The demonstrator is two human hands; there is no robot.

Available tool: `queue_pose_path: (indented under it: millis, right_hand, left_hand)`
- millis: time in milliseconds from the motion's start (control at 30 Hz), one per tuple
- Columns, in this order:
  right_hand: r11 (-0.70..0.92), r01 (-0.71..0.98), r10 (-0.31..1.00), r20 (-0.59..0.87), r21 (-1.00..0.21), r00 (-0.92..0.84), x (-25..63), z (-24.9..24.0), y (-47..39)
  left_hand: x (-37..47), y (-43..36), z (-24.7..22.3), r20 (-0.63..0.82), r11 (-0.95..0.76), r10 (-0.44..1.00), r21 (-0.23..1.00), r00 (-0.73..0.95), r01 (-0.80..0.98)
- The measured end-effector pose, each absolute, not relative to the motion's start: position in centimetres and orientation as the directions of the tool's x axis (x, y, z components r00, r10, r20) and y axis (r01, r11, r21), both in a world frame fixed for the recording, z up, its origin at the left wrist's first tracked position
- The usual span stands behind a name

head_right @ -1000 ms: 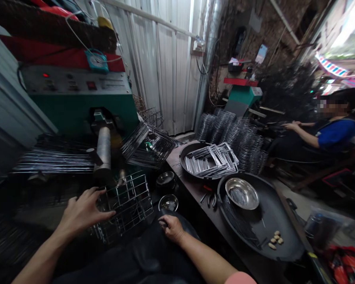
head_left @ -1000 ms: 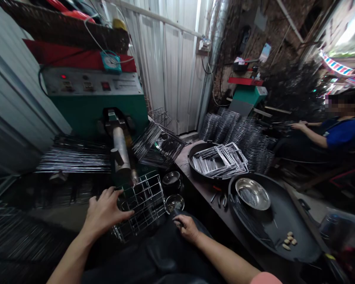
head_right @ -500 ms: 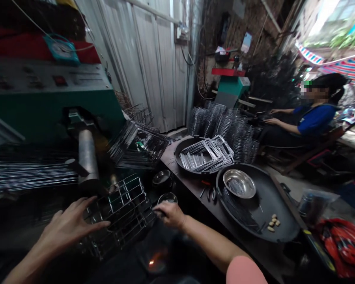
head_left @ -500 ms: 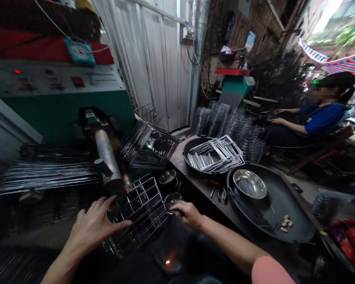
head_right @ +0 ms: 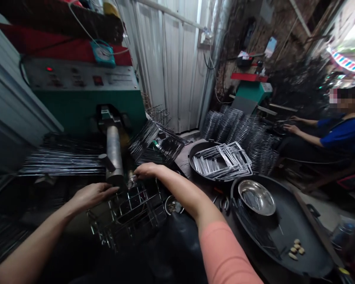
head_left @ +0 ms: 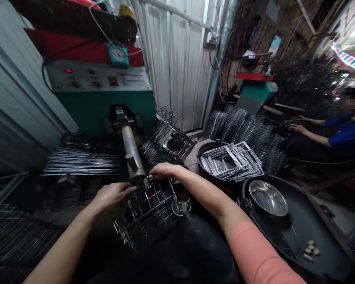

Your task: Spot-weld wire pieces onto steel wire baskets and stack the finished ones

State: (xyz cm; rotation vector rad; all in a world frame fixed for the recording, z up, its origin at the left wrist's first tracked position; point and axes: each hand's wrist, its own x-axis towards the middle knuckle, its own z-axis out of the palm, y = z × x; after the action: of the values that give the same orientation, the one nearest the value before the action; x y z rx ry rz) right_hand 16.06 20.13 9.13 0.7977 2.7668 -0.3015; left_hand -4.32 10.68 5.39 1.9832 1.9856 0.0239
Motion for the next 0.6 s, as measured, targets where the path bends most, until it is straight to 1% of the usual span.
queue_pose_path:
  millis: [67,133,200,267,333,433,533,600]
  right_hand:
    - [0.809,0.581,0.538,-0.293,-0.083,-0.791,15.7,8.9,20.4]
    - [0.784,0.62,0.587,-0.285,-0.033,-0.758,15.3,8.8,20.6]
    - [0.779,0.627,0.598,-0.283,-0.015,-0.75,14.7,9.0,20.9]
    - [0.796,0.604,0.574,-0.29,-0.019,-0.766,14.3,9.3,21.1]
    - [0.809,0.587,0.555,-0.294,-0.025,-0.778,14.1,9.4,21.3]
    - [0.81,0.585,0.553,-0.292,-0.028,-0.78,14.2,9.4,21.5]
    - [0.808,0.589,0.559,-0.281,-0.028,-0.78,14.9,9.5,21.5]
    - [0.812,0.581,0.547,-0.273,-0.057,-0.791,15.6,9.6,21.2]
  left_hand:
    - [-3.6,10.6,6.1,-0.206,0.046,0.978,0.123,-0.019,0.991]
    - [-3.2,10.7,7.1,-0.158,0.063,0.986,0.056,-0.054,0.996]
    - [-3.1,10.7,8.2,-0.11,0.065,0.992,0.044,-0.059,0.997]
    - [-3.2,10.2,9.0,-0.08,0.034,0.996,0.014,-0.033,0.999]
    - [-3.2,9.4,9.2,-0.119,-0.031,0.992,-0.01,0.03,0.999]
    - [-2.5,8.0,8.4,-0.236,-0.146,0.962,-0.004,0.14,0.989]
    - [-1.5,7.1,7.2,-0.221,-0.165,0.964,-0.046,0.151,0.985]
    - [-0.9,6.3,6.7,-0.202,-0.174,0.966,-0.039,0.162,0.984]
